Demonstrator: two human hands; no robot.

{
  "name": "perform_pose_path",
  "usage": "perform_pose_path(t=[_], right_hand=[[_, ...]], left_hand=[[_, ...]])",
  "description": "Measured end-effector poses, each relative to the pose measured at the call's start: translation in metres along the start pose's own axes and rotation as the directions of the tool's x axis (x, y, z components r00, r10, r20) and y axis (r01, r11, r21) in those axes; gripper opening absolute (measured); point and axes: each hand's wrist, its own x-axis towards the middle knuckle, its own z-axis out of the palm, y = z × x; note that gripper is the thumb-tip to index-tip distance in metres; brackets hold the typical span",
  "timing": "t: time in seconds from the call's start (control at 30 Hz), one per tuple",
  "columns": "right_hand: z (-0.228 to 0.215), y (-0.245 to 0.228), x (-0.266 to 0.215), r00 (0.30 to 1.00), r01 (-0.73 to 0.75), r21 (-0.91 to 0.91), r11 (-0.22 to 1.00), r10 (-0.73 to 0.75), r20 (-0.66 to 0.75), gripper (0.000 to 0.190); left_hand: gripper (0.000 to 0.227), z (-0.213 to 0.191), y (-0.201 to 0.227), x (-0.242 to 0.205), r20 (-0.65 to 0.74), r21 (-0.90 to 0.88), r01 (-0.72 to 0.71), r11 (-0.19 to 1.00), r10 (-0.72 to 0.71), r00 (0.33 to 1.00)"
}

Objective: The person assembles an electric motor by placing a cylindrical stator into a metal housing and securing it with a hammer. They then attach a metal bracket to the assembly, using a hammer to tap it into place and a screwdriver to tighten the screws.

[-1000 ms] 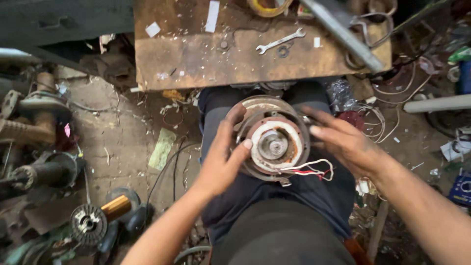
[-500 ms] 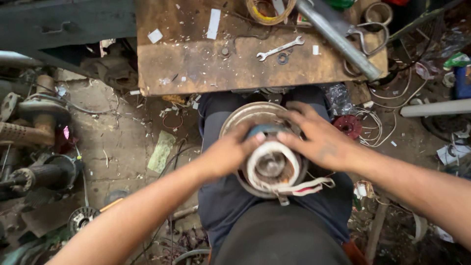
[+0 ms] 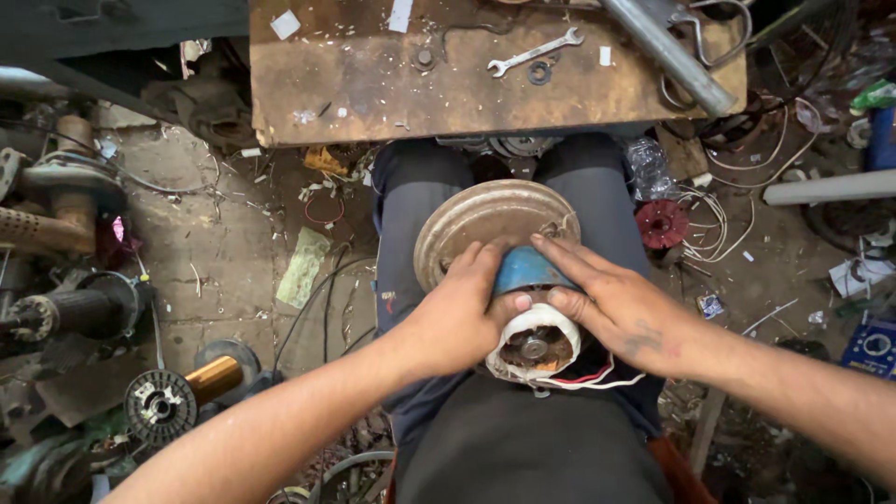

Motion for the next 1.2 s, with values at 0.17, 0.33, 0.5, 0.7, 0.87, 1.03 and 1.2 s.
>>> perform_pose_path(t=[0.17, 0.33, 0.5, 0.7, 0.87, 1.03, 1.2], right_hand=[[0.019, -0.002, -0.003, 0.991, -0.091, 0.001, 0.996, 0.091, -0.100, 0.061], [0.024, -0.007, -0.002, 0.982, -0.099, 0.064, 0.993, 0.108, -0.153, 0.058], [0.027, -0.011, 0.007, 0.970, -0.136, 0.081, 0.987, 0.149, -0.194, 0.055], [0.007, 0.015, 0.037, 0.987, -0.033, 0.076, 0.997, 0.045, -0.154, 0.048], [-0.008, 0.029, 0.044, 0.981, -0.146, 0.387, 0.910, 0.183, -0.060, 0.054], [0.009, 0.050, 0.004, 0.949, -0.133, 0.551, 0.824, 0.266, -0.168, 0.071], [0.026, 0.058, -0.023, 0.955, -0.283, 0.617, 0.734, 0.277, 0.109, 0.093]], left_hand=[[0.058, 0.009, 0.009, -0.006, -0.105, -0.040, 0.016, 0.999, -0.020, 0.994], [0.057, 0.019, 0.013, -0.005, -0.184, 0.012, 0.029, 1.000, -0.026, 0.983], [0.051, 0.023, 0.010, 0.003, -0.211, 0.067, 0.128, 0.989, -0.112, 0.971], [0.049, 0.006, -0.012, 0.036, -0.139, -0.048, 0.227, 0.973, -0.231, 0.963], [0.063, -0.028, -0.036, 0.052, 0.171, -0.589, 0.321, 0.742, -0.274, 0.947], [0.093, -0.052, -0.058, 0.021, 0.108, -0.576, 0.151, 0.803, -0.108, 0.988], [0.124, -0.033, -0.056, -0.020, -0.035, -0.176, 0.136, 0.975, -0.144, 0.989]])
